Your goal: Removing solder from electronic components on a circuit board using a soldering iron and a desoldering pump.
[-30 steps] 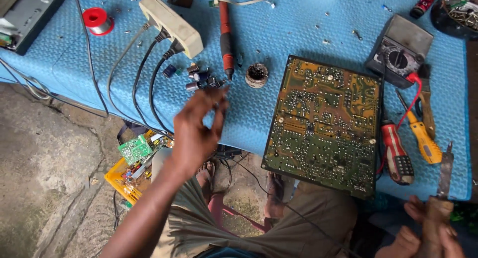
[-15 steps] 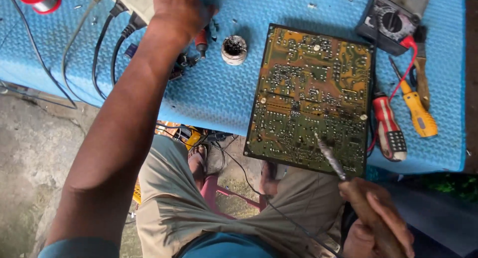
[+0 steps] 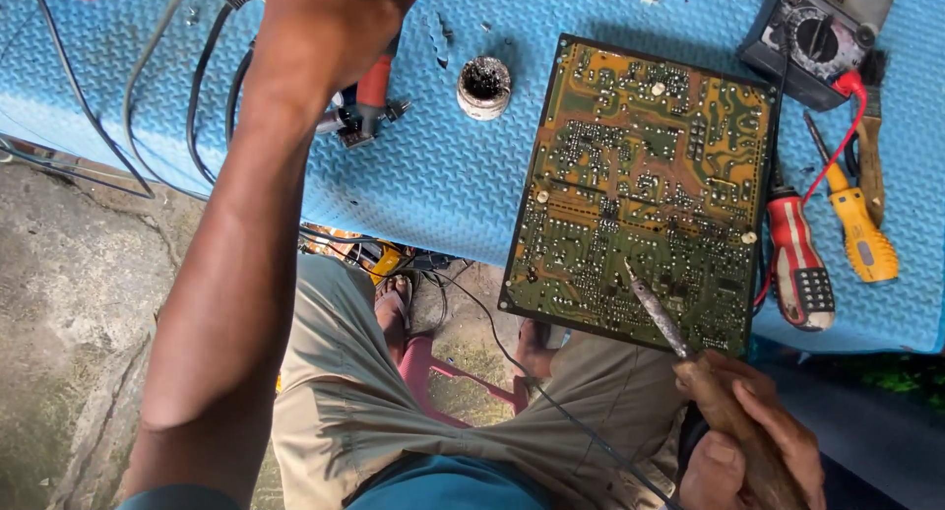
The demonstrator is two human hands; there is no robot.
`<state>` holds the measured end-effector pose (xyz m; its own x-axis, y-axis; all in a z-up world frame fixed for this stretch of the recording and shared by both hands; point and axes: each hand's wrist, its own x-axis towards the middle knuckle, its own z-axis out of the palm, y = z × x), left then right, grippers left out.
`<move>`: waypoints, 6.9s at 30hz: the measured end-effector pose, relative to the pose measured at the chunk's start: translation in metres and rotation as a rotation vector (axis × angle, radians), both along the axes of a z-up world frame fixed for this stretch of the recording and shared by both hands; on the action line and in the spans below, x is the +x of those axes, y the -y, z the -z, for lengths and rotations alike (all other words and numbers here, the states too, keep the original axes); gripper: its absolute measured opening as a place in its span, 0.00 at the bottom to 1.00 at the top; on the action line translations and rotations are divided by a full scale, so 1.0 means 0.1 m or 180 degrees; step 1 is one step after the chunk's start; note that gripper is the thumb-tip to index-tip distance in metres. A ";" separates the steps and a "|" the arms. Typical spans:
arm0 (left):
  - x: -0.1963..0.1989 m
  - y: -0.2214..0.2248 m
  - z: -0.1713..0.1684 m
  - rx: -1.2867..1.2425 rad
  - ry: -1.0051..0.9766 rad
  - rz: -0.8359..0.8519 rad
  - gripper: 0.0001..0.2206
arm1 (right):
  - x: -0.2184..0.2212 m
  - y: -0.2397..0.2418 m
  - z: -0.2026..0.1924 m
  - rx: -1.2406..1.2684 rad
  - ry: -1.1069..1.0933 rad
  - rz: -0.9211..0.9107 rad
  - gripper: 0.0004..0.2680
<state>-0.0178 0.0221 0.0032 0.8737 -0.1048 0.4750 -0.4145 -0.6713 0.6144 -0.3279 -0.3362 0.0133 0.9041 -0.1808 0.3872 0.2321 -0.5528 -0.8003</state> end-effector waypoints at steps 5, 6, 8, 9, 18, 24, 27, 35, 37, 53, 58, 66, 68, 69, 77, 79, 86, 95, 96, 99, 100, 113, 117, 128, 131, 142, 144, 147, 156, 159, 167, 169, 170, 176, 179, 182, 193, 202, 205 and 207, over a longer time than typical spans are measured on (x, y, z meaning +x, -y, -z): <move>-0.77 0.17 -0.43 -0.1525 -0.0014 0.0464 0.05 | 0.04 -0.14 -0.11 0.0260 0.0063 0.0121 0.14; -0.86 0.15 -0.40 -0.1532 -0.0012 0.0466 0.05 | 0.07 -0.12 -0.06 0.0253 0.0065 0.0122 0.14; -1.06 0.11 -0.34 -0.2269 -0.0680 0.0558 0.22 | 0.10 -0.09 0.04 0.0249 0.0476 0.0010 0.15; -1.05 0.11 -0.32 -0.2272 -0.0669 0.0543 0.22 | 0.09 -0.06 0.05 0.0248 0.0480 -0.0007 0.15; -0.79 0.12 -0.48 -0.1432 -0.1420 0.0366 0.22 | 0.07 -0.14 -0.06 0.0203 0.0096 0.0027 0.14; -0.91 0.19 -0.66 -0.1652 -0.1070 0.0636 0.19 | 0.04 -0.15 -0.08 0.0295 0.0087 0.0068 0.15; -1.37 0.28 -0.58 -0.2167 -0.1421 0.0807 0.23 | 0.05 -0.12 -0.09 -0.0034 -0.0218 0.0156 0.16; -2.31 0.77 0.27 -0.3119 -0.2161 0.0648 0.18 | 0.31 -0.13 0.09 0.0064 0.0896 -0.0289 0.13; -2.39 0.91 0.35 -0.3266 -0.2127 0.0676 0.21 | 0.29 -0.16 0.06 -0.0055 0.0782 -0.0230 0.13; -2.47 1.28 0.43 -0.3963 -0.1791 0.0530 0.20 | 0.40 -0.11 -0.05 -0.0420 0.0703 -0.0587 0.08; -2.47 1.33 0.44 -0.4064 -0.1725 0.0501 0.20 | 0.43 -0.15 -0.20 -0.0543 0.0611 -0.0792 0.09; -2.48 1.34 0.50 -0.3920 -0.1483 0.0424 0.22 | 0.44 -0.34 -0.47 -0.0575 0.0346 -0.0788 0.09; -2.47 1.34 0.50 -0.3925 -0.1305 0.0499 0.24 | 0.45 -0.34 -0.48 -0.0710 0.0368 -0.0868 0.07; -2.47 1.35 0.50 -0.3916 -0.1316 0.0508 0.24 | 0.44 -0.36 -0.51 -0.0704 0.0365 -0.0855 0.07; -2.47 1.33 0.48 -0.3871 -0.1326 0.0529 0.22 | 0.40 -0.34 -0.47 -0.0633 0.0327 -0.0746 0.09; -2.47 1.32 0.49 -0.3850 -0.1311 0.0537 0.21 | 0.40 -0.34 -0.46 -0.0660 0.0358 -0.0775 0.08; -2.47 1.19 0.36 -0.3766 -0.1789 0.0268 0.21 | 0.35 -0.33 -0.42 -0.0649 0.0309 -0.0728 0.09; -2.40 0.86 -0.04 -0.3277 -0.1819 0.0555 0.27 | 0.29 -0.33 -0.43 -0.0617 0.0113 -0.0657 0.10; -2.40 0.84 -0.03 -0.3270 -0.1825 0.0570 0.27 | 0.28 -0.33 -0.44 -0.0614 0.0114 -0.0640 0.10; -2.39 0.79 -0.02 -0.3691 -0.1891 0.0677 0.24 | 0.28 -0.32 -0.46 -0.0570 -0.0093 -0.0621 0.11; -2.39 0.78 -0.02 -0.3841 -0.1564 0.0889 0.22 | 0.28 -0.32 -0.45 -0.0590 -0.0003 -0.0662 0.10; -2.35 0.76 -0.25 -0.3576 -0.1474 0.1363 0.36 | 0.28 -0.34 -0.50 -0.0526 -0.0129 -0.0639 0.11; -2.41 0.78 -0.31 -0.3519 -0.1622 0.1278 0.33 | 0.30 -0.34 -0.51 -0.0554 -0.0047 -0.0718 0.10; -2.36 1.00 -0.67 -0.3393 -0.0680 0.1221 0.11 | 0.28 -0.33 -0.49 -0.0460 -0.0146 -0.0643 0.11; -2.29 1.06 -0.79 -0.3226 -0.0249 0.1080 0.11 | 0.30 -0.30 -0.51 -0.0611 -0.0098 -0.0733 0.11; -1.93 1.29 -0.31 -0.2981 -0.0069 0.1614 0.32 | 0.32 -0.28 -0.46 -0.0570 0.0055 -0.0757 0.11; -1.90 1.31 -0.28 -0.3068 -0.0118 0.1654 0.34 | 0.32 -0.28 -0.47 -0.0573 0.0068 -0.0772 0.11; -1.87 1.32 -0.21 -0.2976 -0.0070 0.1524 0.34 | 0.31 -0.28 -0.49 -0.0501 -0.0115 -0.0704 0.11; -1.92 1.26 -0.15 -0.3016 0.0010 0.1543 0.32 | 0.32 -0.28 -0.51 -0.0568 -0.0031 -0.0860 0.11; -1.93 1.23 -0.13 -0.3153 0.0129 0.1547 0.31 | 0.30 -0.34 -0.57 -0.0341 -0.0280 -0.0640 0.11; -1.89 1.25 -0.14 -0.3107 0.0467 0.1264 0.30 | 0.30 -0.26 -0.47 -0.0545 -0.0103 -0.0759 0.12; -1.88 1.29 -0.11 -0.3149 0.0444 0.1323 0.31 | 0.30 -0.28 -0.47 -0.0492 -0.0107 -0.0724 0.12; -1.88 1.31 -0.09 -0.3190 0.0423 0.1381 0.31 | 0.30 -0.30 -0.48 -0.0438 -0.0109 -0.0689 0.11; -1.87 1.34 -0.03 -0.3078 0.0340 0.1430 0.31 | 0.31 -0.27 -0.49 -0.0472 -0.0118 -0.0761 0.11; -1.87 1.35 -0.03 -0.3015 0.0324 0.1428 0.30 | 0.32 -0.27 -0.53 -0.0506 -0.0198 -0.0769 0.12; -1.87 1.35 -0.04 -0.2985 0.0314 0.1473 0.30 | 0.30 -0.26 -0.50 -0.0456 -0.0282 -0.0744 0.12; -1.80 1.42 0.10 -0.2691 0.0417 0.1679 0.28 | 0.29 -0.25 -0.48 -0.0636 0.0231 -0.0845 0.10; -1.64 1.49 -0.26 -0.1864 0.0180 0.2304 0.11 | -0.05 -0.24 -0.58 -0.0669 0.0009 -0.0082 0.10; -1.78 1.36 -0.69 -0.3389 0.0610 0.1979 0.06 | 0.02 -0.23 -0.53 -0.0586 0.0113 -0.0254 0.10; -1.97 1.18 -0.73 -0.3920 0.1433 0.1184 0.14 | 0.06 -0.22 -0.46 -0.0557 0.0080 -0.0339 0.10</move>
